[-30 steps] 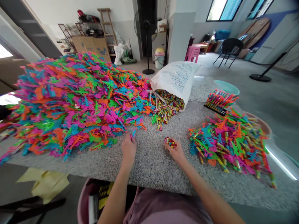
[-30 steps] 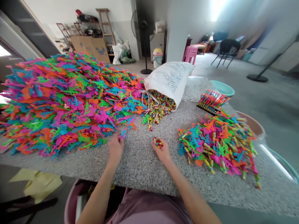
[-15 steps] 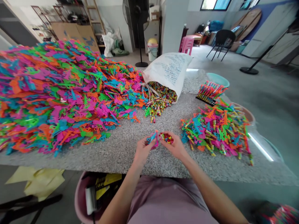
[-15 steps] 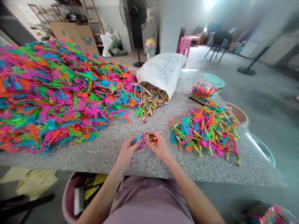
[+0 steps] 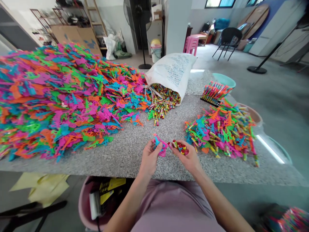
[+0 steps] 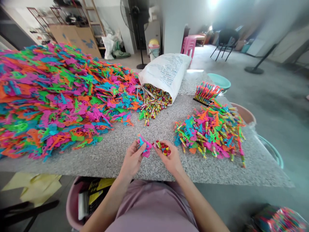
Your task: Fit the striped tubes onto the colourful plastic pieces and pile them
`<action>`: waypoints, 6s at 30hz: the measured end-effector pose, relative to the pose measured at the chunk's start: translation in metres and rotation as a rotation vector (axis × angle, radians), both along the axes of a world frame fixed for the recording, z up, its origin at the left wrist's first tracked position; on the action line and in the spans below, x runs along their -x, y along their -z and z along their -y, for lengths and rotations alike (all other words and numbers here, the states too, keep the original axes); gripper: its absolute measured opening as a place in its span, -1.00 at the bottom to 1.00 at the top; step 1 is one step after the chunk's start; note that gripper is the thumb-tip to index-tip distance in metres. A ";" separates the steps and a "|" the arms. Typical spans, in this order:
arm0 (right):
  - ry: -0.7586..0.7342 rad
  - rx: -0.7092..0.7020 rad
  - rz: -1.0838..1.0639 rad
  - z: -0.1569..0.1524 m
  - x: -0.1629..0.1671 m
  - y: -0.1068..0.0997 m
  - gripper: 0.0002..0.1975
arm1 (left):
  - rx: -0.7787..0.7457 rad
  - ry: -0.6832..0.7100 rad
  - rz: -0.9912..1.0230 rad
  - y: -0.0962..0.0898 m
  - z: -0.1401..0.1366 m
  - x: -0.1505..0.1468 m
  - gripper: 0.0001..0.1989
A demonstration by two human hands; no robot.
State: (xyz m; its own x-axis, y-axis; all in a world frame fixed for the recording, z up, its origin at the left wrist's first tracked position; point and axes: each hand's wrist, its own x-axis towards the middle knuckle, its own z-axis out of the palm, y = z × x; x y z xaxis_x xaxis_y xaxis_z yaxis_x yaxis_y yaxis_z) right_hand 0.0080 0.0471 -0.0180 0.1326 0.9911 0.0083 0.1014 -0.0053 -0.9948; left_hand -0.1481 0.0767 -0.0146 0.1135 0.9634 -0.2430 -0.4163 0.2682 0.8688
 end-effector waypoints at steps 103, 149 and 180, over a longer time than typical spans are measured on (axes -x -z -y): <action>-0.082 -0.275 0.333 0.021 -0.015 -0.016 -0.79 | -0.083 0.159 -0.185 -0.015 0.002 0.005 -0.63; 0.060 -0.224 0.391 -0.030 -0.026 0.014 -0.72 | -0.329 -0.127 -1.089 0.042 -0.100 0.093 -0.78; 0.080 -0.150 0.097 -0.011 0.011 -0.019 -0.86 | -0.171 -0.040 -0.242 -0.019 -0.001 0.007 -0.74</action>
State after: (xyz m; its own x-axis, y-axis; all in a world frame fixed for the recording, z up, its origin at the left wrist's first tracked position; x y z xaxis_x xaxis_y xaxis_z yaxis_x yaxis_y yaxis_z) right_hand -0.0032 0.0580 0.0015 0.2021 0.9643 0.1713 0.2022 0.1301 -0.9707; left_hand -0.1553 0.0774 0.0042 0.0331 0.9952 -0.0919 -0.1992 0.0967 0.9752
